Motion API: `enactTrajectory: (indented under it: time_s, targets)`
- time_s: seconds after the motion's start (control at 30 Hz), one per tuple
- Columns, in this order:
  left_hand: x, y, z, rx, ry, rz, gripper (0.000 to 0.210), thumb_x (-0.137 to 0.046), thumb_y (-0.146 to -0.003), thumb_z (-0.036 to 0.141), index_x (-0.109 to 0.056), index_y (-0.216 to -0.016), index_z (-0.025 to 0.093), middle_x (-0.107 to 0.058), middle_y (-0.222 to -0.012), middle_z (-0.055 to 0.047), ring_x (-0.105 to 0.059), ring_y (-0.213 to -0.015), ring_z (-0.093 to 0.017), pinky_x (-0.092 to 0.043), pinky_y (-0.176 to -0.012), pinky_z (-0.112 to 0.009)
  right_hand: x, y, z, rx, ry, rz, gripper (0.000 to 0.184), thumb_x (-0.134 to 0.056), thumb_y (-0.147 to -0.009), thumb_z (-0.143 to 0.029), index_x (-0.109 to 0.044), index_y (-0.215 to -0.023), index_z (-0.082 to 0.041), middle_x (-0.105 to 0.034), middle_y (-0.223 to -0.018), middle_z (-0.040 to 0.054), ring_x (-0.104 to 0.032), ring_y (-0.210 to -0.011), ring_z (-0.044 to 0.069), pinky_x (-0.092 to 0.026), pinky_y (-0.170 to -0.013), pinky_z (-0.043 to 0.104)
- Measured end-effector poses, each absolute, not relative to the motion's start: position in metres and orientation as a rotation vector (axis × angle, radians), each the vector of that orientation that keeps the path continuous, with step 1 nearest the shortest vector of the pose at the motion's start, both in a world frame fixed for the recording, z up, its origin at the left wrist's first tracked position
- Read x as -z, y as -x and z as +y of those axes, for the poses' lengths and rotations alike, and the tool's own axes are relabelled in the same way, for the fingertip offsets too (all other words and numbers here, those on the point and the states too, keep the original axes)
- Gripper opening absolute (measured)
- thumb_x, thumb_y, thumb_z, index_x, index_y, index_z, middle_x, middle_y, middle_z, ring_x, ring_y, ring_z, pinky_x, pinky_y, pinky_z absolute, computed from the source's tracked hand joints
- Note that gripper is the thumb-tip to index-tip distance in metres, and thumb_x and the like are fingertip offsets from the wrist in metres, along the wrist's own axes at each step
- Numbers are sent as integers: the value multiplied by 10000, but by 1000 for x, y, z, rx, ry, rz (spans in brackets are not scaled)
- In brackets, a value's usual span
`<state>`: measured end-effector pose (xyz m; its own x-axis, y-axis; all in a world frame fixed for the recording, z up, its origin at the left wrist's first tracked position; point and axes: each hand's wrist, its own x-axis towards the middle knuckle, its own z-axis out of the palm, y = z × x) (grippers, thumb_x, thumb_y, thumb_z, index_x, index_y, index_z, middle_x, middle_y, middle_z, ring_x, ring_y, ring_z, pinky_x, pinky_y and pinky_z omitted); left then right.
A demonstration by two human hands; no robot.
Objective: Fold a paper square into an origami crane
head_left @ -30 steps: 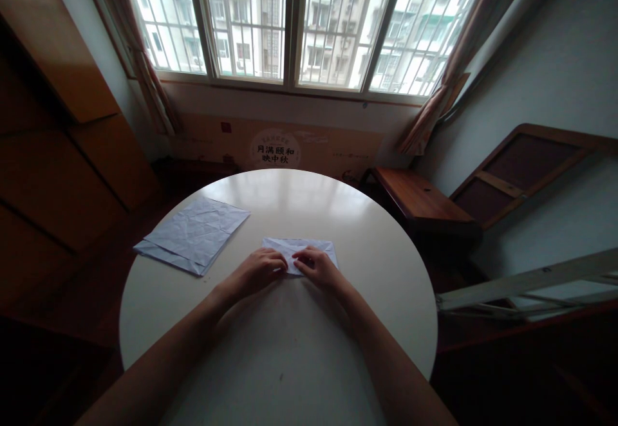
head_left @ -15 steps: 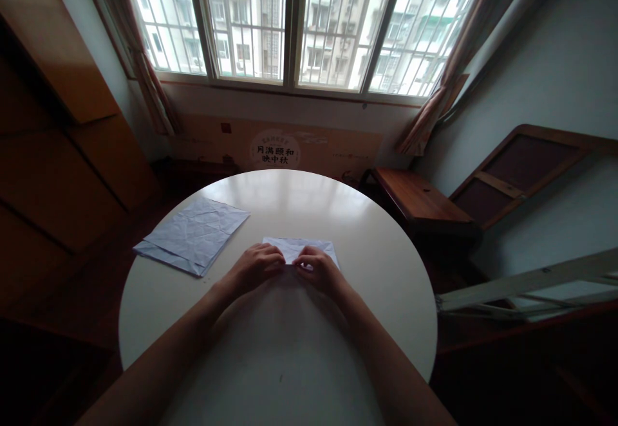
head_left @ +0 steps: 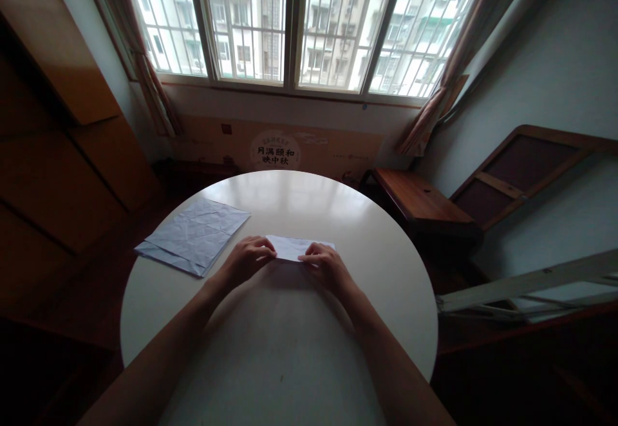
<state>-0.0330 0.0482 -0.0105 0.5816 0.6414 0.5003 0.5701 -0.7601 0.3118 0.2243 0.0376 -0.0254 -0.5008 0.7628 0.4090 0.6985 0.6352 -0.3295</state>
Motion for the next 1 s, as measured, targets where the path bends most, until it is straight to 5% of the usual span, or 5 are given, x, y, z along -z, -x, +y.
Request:
enactTrajectory:
  time_s: [0.13, 0.23, 0.4, 0.63, 1.0]
  targets:
    - [3, 49, 53, -992, -2598, 1406, 156, -570, -863, 240, -707, -794, 210, -702, -879, -40, -642, -803, -173, -470, -727, -283, 27, -228, 39, -239, 1219, -2292, 203, -635, -792, -138, -751, -890, -272, -655, -860, 45, -584, -743, 164, -416, -697, 293]
    - [0, 48, 52, -1112, -2299, 1747, 206, -544, -871, 313, -696, -944, 195, -689, -762, -33, -639, -689, -171, -461, -633, -263, 24, -227, 37, -210, 1325, -2257, 207, -629, -788, -131, -750, -889, -265, -660, -874, 47, -593, -761, 174, -423, -717, 298]
    - [8, 13, 34, -810, -2286, 1293, 451, -534, -877, 402, -533, -1285, 212, -658, -659, 20, -603, -572, -124, -451, -608, -219, 20, -212, 29, -48, 1441, -2324, 165, -613, -818, -184, -736, -901, -258, -649, -908, 50, -581, -822, 191, -400, -770, 317]
    - [19, 4, 29, -748, -2480, 1329, 205, -571, -859, 291, -701, -1000, 219, -684, -920, -55, -616, -882, -197, -459, -803, -294, 15, -201, 24, -45, 1424, -2409, 170, -626, -823, -208, -708, -964, -254, -652, -968, 48, -579, -904, 197, -373, -814, 329]
    - [20, -4, 27, -796, -2718, 1201, 264, -632, -826, 240, -660, -1086, 206, -650, -949, -64, -560, -907, -214, -438, -813, -338, 16, -202, 22, -81, 1329, -2412, 145, -609, -849, -220, -716, -941, -250, -676, -882, 43, -599, -852, 183, -364, -779, 318]
